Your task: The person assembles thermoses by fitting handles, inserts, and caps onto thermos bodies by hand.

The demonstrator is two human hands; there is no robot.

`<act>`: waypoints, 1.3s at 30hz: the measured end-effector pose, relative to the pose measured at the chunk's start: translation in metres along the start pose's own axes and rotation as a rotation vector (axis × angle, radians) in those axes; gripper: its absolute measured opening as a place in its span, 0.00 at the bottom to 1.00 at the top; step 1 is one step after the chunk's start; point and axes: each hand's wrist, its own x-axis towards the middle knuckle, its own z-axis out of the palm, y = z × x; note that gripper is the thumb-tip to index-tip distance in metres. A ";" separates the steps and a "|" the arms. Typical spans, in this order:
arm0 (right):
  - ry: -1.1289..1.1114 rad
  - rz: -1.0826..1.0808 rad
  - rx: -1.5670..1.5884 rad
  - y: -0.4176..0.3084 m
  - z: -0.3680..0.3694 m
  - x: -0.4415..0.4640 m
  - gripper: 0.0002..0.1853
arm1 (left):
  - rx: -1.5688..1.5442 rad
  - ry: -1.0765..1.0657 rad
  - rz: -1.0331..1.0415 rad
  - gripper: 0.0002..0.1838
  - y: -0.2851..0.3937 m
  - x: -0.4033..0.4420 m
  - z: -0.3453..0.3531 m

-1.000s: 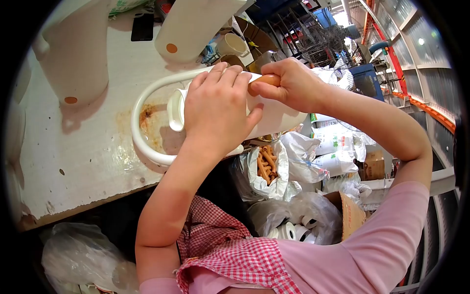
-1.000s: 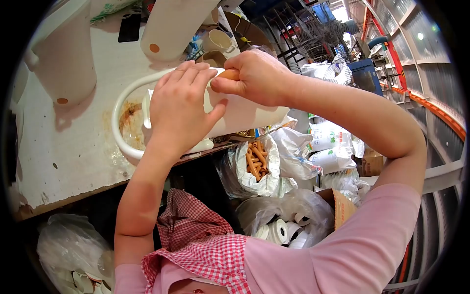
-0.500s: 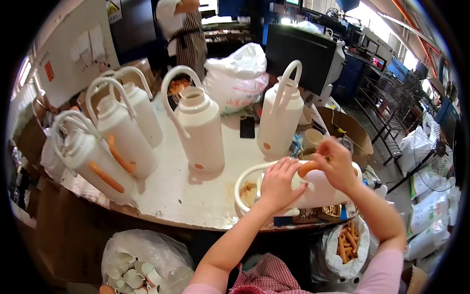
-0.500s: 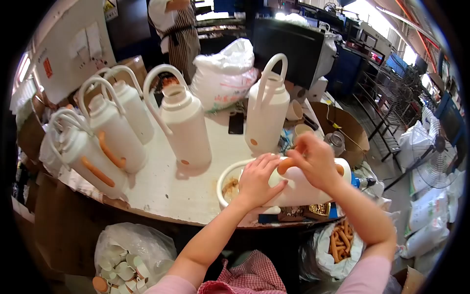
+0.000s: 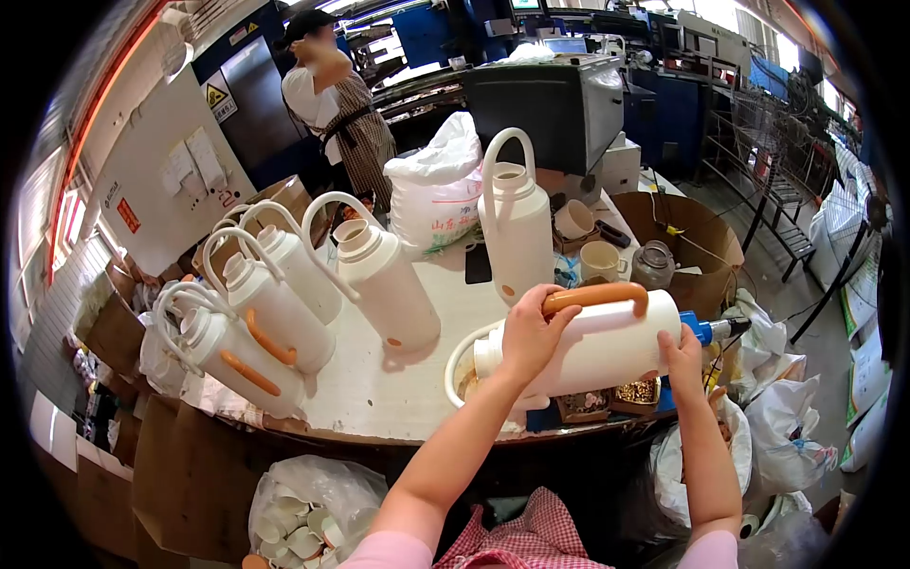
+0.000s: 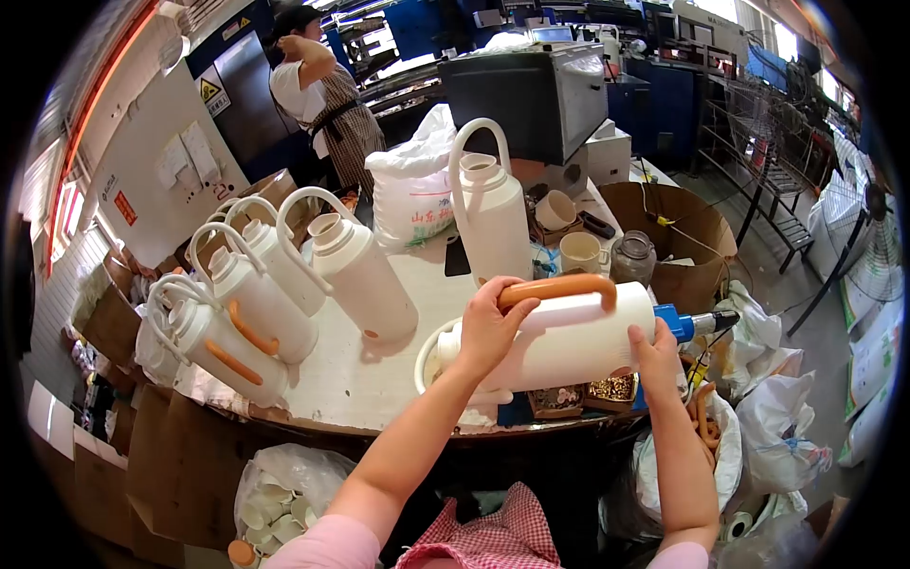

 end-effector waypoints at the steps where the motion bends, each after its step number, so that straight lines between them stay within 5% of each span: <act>1: 0.016 -0.034 -0.001 0.007 0.001 0.001 0.20 | 0.006 -0.004 -0.001 0.18 0.000 -0.001 0.003; 6: 0.086 -0.050 -0.137 0.012 0.000 -0.006 0.15 | 0.047 0.037 -0.015 0.18 -0.010 0.006 0.006; 8: 0.535 -0.539 -0.241 0.022 -0.003 -0.020 0.09 | 0.006 0.006 -0.025 0.18 -0.014 0.013 0.000; 11: 0.396 -0.222 -0.209 0.063 -0.029 -0.060 0.06 | -0.038 -0.023 -0.227 0.18 -0.012 0.031 -0.027; 14: 0.039 -0.412 -0.765 0.051 -0.015 -0.079 0.03 | 0.011 -0.004 -0.326 0.17 -0.004 0.016 -0.079; 18: -0.086 -0.495 -1.059 0.053 -0.007 -0.057 0.04 | 0.127 0.165 -0.237 0.11 0.003 -0.032 -0.149; 20: -0.276 -0.125 -1.315 0.049 -0.004 -0.044 0.07 | 0.164 0.231 -0.213 0.08 0.005 -0.058 -0.182; 27: -0.525 0.057 -1.436 0.056 0.002 -0.006 0.05 | 0.113 0.367 -0.373 0.14 0.015 -0.129 -0.231; 39: -0.237 -0.122 -1.293 0.055 -0.005 -0.021 0.08 | 0.170 0.297 -0.375 0.14 -0.002 -0.170 -0.229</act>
